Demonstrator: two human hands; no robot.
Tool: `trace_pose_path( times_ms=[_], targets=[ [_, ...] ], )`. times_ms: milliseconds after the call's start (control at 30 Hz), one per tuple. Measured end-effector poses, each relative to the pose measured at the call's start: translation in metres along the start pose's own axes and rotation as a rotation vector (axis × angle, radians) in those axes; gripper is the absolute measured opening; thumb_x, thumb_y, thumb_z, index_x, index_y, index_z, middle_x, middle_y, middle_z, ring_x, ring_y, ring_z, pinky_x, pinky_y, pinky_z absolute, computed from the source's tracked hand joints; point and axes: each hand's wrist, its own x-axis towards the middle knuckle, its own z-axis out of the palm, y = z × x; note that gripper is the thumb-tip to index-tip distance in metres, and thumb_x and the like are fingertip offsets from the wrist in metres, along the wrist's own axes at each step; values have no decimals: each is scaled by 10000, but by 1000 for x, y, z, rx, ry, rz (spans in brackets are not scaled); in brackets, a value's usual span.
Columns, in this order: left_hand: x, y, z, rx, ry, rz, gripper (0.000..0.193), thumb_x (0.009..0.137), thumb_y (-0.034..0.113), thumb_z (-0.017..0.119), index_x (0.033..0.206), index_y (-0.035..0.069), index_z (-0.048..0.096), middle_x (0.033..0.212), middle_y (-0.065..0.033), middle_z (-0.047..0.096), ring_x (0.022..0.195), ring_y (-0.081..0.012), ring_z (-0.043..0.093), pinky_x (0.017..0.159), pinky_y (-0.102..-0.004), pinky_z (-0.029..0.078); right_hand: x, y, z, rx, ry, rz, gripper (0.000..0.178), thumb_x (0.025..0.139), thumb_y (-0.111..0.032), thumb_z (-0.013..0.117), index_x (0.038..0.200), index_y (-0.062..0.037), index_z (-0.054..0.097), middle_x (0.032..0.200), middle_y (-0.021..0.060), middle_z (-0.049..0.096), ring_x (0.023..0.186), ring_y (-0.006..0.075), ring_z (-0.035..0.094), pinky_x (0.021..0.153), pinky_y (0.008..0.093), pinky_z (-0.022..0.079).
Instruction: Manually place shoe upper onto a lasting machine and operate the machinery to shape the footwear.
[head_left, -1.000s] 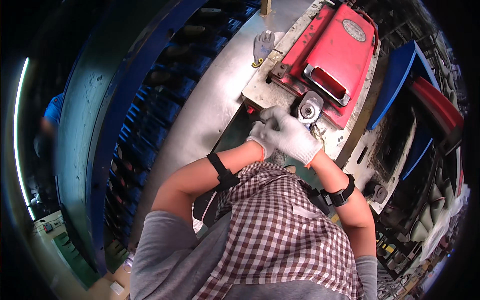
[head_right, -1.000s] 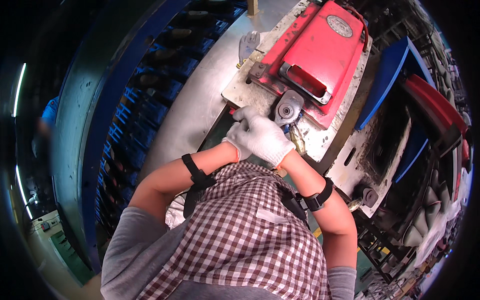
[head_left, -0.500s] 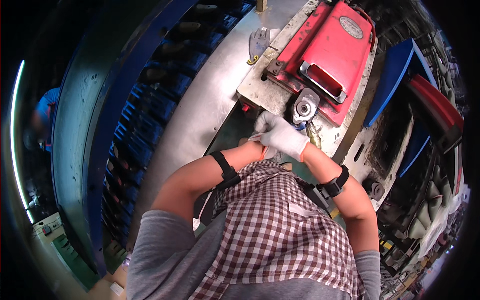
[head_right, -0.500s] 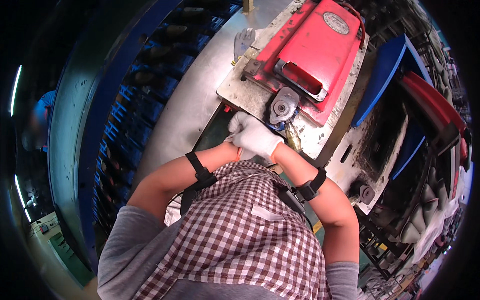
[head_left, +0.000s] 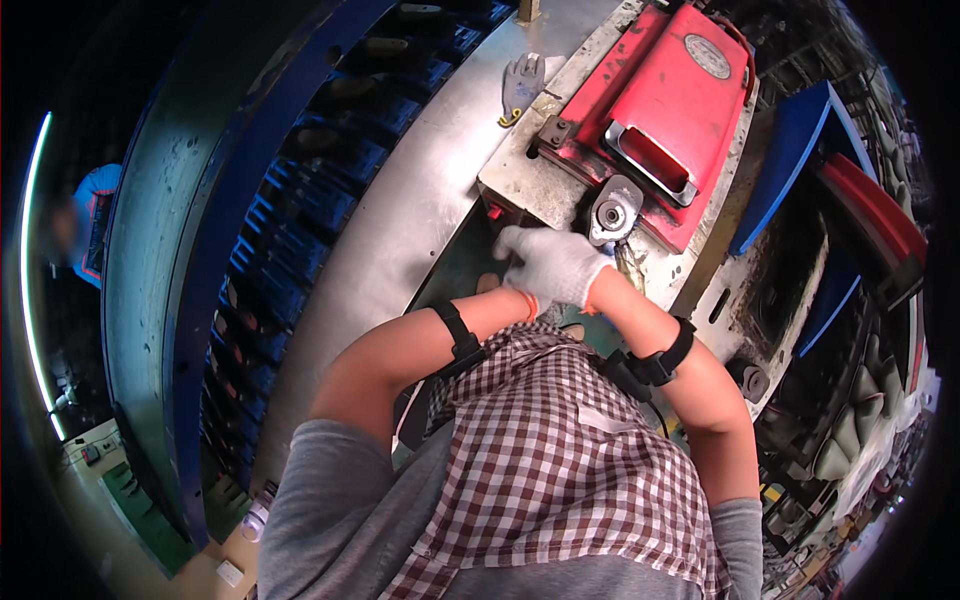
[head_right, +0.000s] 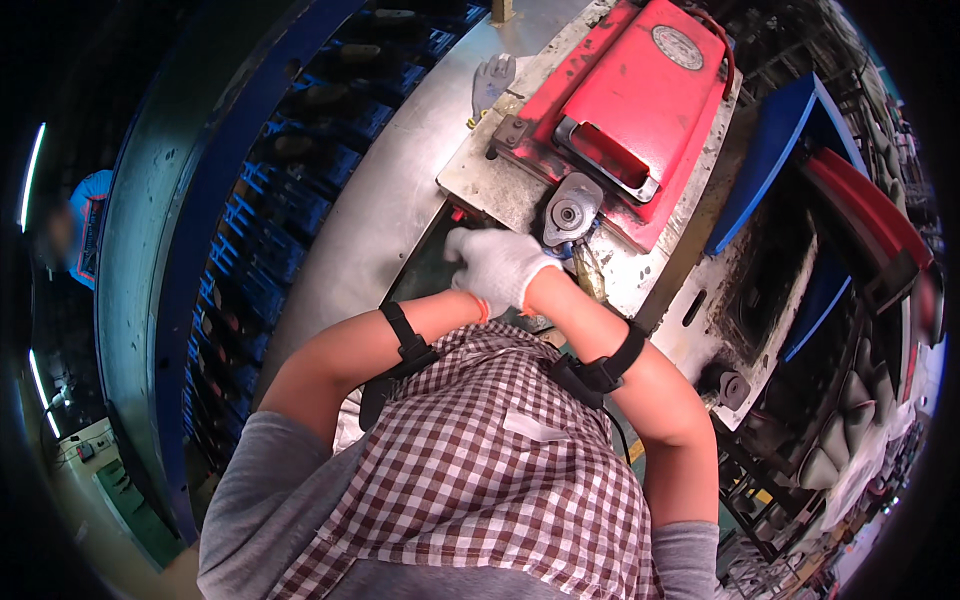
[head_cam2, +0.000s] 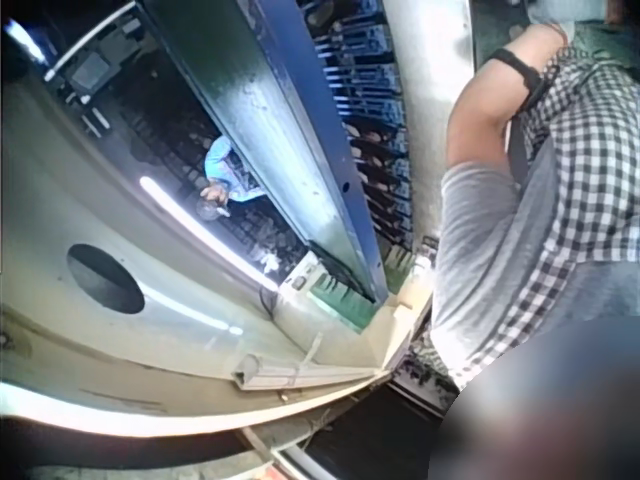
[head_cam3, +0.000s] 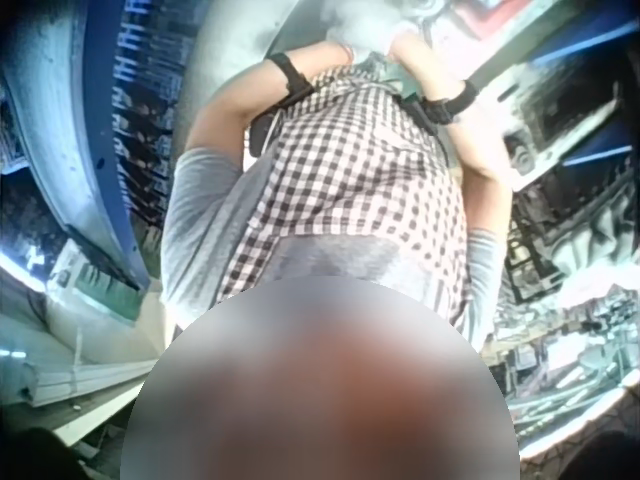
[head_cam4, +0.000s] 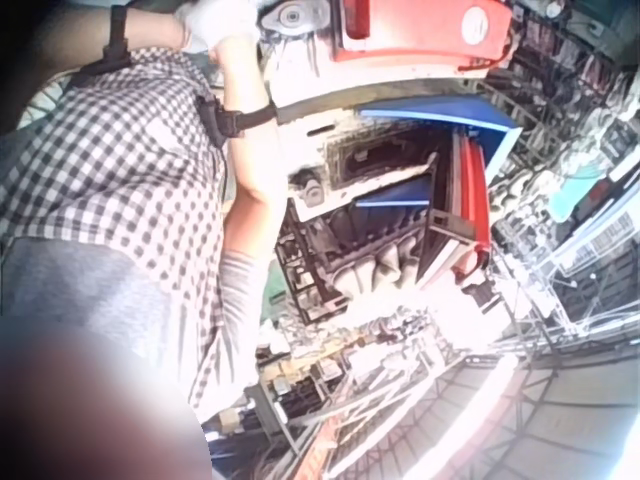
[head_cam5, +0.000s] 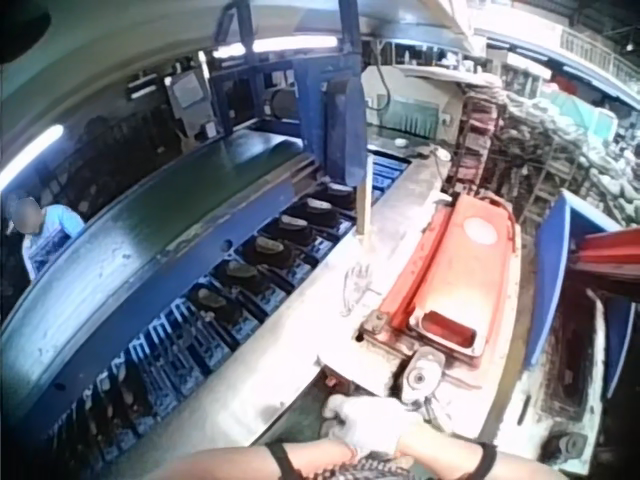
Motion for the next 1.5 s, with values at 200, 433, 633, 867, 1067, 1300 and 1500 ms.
trace_pose_path(
  times_ms=[200, 433, 633, 867, 1067, 1300, 1500],
  targets=[
    [-3, 6, 6, -6, -6, 22, 381, 976, 321, 551, 1263, 93, 653, 1265, -152, 671, 1182, -261, 657, 937, -397, 528, 15, 6, 24, 165, -65, 71, 332, 776, -93, 706, 1103, -45, 667, 1001, 187, 740, 975, 345, 719, 854, 420, 561],
    [-5, -9, 7, -6, -1, -9, 380, 967, 326, 559, 1244, 87, 662, 1242, -157, 682, 1163, -271, 668, 927, -406, 532, 10, 13, 13, 742, 58, 131, 377, 808, -132, 790, 1126, 7, 644, 999, 120, 707, 927, 235, 696, 836, 354, 565],
    [-4, -10, 6, -5, -19, 2, 380, 959, 330, 566, 1228, 82, 671, 1223, -162, 692, 1146, -279, 678, 919, -413, 535, 8, 13, 23, 236, 20, 82, 425, 823, -198, 805, 1169, 10, 671, 1040, 234, 745, 1038, 345, 732, 886, 409, 568],
    [-7, -1, 6, -29, -45, 37, 381, 950, 334, 574, 1209, 76, 681, 1201, -168, 703, 1127, -289, 689, 909, -422, 539, 12, 28, 27, 972, -159, 124, 350, 852, -16, 733, 1180, 3, 614, 954, 58, 665, 756, 133, 633, 657, 272, 526],
    [-3, 4, 7, -41, -61, 49, 382, 942, 338, 581, 1193, 71, 689, 1181, -172, 713, 1110, -297, 699, 900, -430, 542, 2, 28, 26, 1140, -220, 61, 471, 842, -68, 743, 1276, 24, 587, 909, 68, 668, 749, 132, 641, 672, 277, 520],
    [-1, -7, 3, -25, -75, 19, 383, 933, 343, 590, 1174, 65, 699, 1159, -178, 724, 1091, -306, 710, 890, -439, 546, 8, 15, 24, 120, 17, 11, 483, 831, -216, 747, 1279, -70, 637, 1091, 234, 739, 1050, 369, 721, 891, 437, 561],
    [0, 5, 4, -24, -91, 30, 385, 926, 347, 597, 1158, 60, 707, 1140, -183, 733, 1074, -315, 720, 882, -446, 549, 13, 15, 28, -23, -75, 79, 315, 812, -100, 679, 1121, -43, 664, 1082, 223, 741, 1044, 356, 721, 882, 421, 554]
  ],
)
